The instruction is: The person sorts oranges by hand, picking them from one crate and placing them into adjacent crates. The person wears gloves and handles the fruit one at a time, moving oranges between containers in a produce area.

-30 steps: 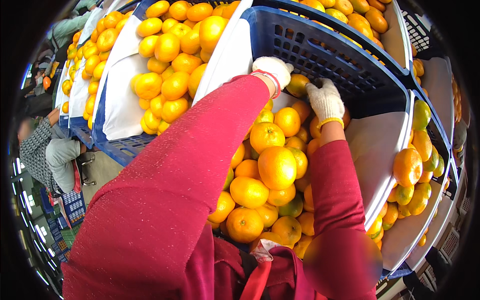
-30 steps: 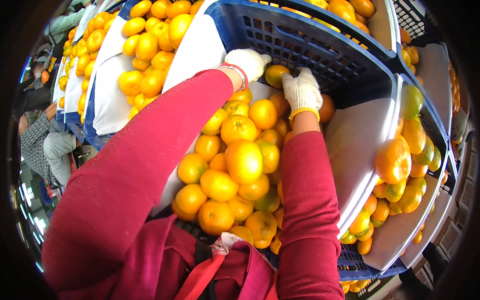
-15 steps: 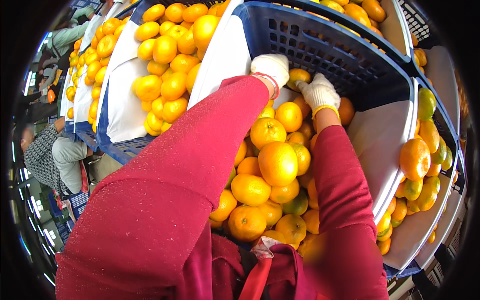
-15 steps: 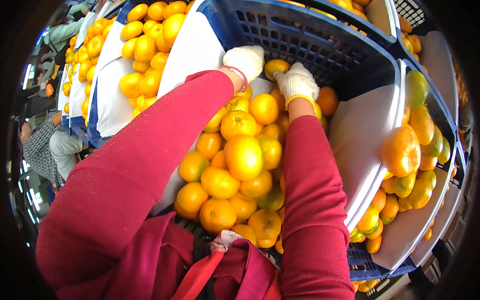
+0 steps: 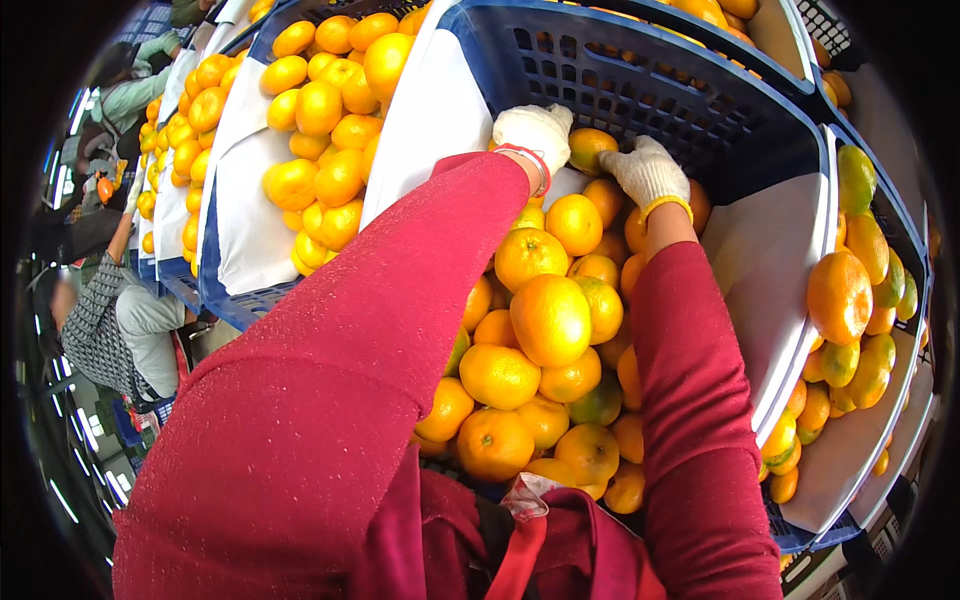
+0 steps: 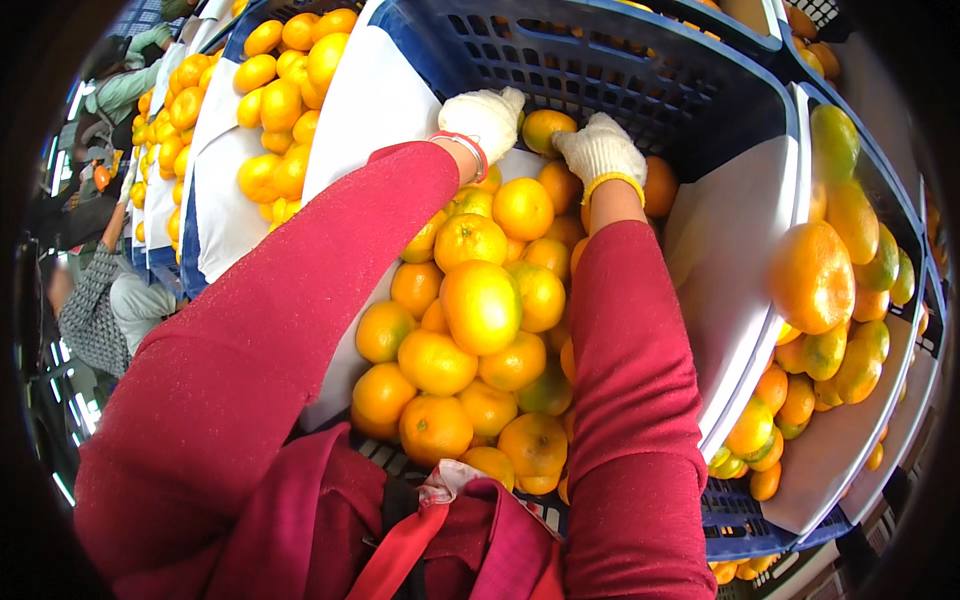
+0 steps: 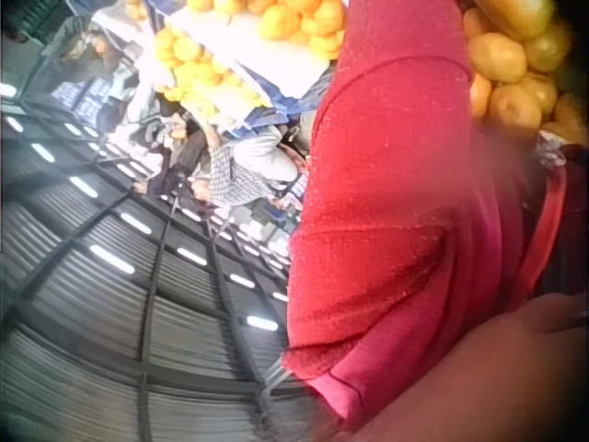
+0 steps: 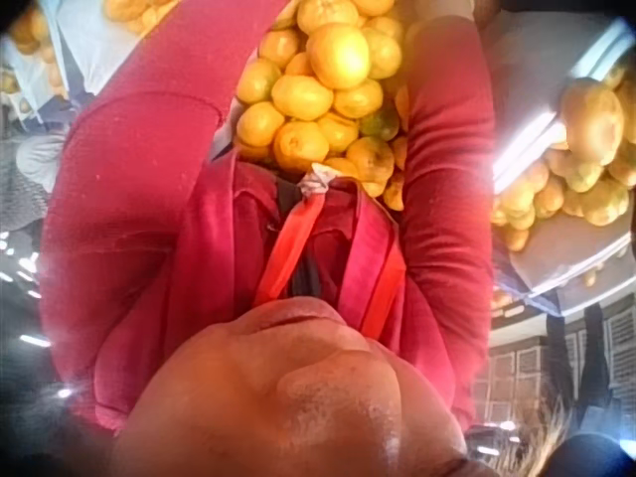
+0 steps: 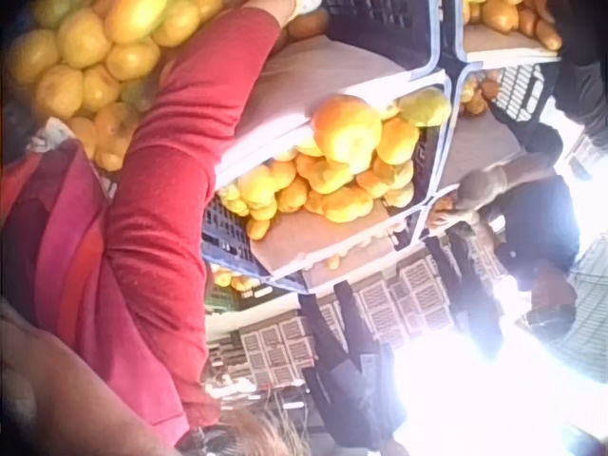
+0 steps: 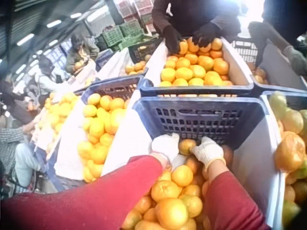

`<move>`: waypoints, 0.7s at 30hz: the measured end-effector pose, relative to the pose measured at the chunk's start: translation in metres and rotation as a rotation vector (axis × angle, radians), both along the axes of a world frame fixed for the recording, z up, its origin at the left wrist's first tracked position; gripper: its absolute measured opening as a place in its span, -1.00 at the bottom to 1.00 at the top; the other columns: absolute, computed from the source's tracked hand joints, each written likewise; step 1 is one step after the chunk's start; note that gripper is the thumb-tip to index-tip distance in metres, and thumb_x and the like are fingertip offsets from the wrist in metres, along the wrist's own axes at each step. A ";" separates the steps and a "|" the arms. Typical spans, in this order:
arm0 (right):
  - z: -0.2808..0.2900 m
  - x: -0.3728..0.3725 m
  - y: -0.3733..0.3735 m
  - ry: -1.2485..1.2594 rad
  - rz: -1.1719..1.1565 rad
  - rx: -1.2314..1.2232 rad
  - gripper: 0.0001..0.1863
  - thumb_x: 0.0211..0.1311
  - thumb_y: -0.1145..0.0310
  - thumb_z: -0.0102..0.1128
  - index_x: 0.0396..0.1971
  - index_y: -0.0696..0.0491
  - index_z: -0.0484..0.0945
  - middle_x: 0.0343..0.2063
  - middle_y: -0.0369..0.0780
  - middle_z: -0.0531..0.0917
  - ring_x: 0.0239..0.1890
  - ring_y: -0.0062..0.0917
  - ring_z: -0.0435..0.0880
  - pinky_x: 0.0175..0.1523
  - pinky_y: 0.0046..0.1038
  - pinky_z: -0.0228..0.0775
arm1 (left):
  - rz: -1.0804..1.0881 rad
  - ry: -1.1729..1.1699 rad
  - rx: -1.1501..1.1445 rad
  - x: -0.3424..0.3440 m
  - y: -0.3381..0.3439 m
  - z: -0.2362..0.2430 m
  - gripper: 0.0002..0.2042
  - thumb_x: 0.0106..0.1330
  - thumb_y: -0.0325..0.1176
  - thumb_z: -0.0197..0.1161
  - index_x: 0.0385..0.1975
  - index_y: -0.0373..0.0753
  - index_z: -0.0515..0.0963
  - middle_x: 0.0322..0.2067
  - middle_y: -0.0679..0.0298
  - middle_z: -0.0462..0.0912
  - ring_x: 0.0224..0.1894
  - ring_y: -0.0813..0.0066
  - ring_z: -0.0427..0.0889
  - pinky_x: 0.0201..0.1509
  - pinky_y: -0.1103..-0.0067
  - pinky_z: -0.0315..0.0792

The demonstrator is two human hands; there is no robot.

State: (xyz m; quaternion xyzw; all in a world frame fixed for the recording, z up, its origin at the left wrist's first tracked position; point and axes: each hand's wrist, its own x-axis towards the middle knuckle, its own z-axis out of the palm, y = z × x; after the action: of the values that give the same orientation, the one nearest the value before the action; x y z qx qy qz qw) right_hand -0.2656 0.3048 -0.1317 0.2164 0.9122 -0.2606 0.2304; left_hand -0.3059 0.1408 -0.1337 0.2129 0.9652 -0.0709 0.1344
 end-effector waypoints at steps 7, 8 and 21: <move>0.001 0.002 -0.002 -0.001 -0.007 -0.018 -0.22 0.23 -0.15 0.37 0.32 0.05 0.54 0.28 -0.03 0.61 0.34 -0.14 0.58 0.39 -0.22 0.40 | -0.264 0.076 -0.036 0.007 -0.005 0.011 -0.61 0.36 -0.44 0.17 0.18 -0.06 0.57 0.12 0.02 0.62 0.07 -0.05 0.72 0.08 0.25 0.65; 0.005 0.003 -0.006 0.005 -0.011 -0.008 -0.23 0.21 -0.15 0.38 0.29 0.07 0.56 0.25 -0.01 0.63 0.32 -0.13 0.60 0.38 -0.24 0.41 | -0.204 0.057 -0.001 0.008 -0.005 0.014 -0.59 0.35 -0.45 0.18 0.21 -0.06 0.56 0.15 0.03 0.60 0.09 -0.04 0.71 0.12 0.25 0.63; -0.010 -0.012 -0.022 0.085 -0.168 -0.139 -0.23 0.15 -0.10 0.49 0.23 0.13 0.58 0.18 0.02 0.67 0.25 -0.13 0.66 0.34 -0.25 0.48 | -0.018 -0.121 -0.005 0.009 -0.001 0.035 -0.62 0.39 -0.32 0.19 0.18 -0.13 0.67 0.30 0.02 0.55 0.24 0.05 0.65 0.27 0.31 0.57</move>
State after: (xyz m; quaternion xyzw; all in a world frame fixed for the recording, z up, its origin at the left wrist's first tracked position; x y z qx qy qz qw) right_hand -0.2780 0.2824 -0.1415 0.2643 0.8796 -0.3506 0.1832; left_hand -0.2972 0.1401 -0.0983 0.2250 0.9532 -0.0616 0.1923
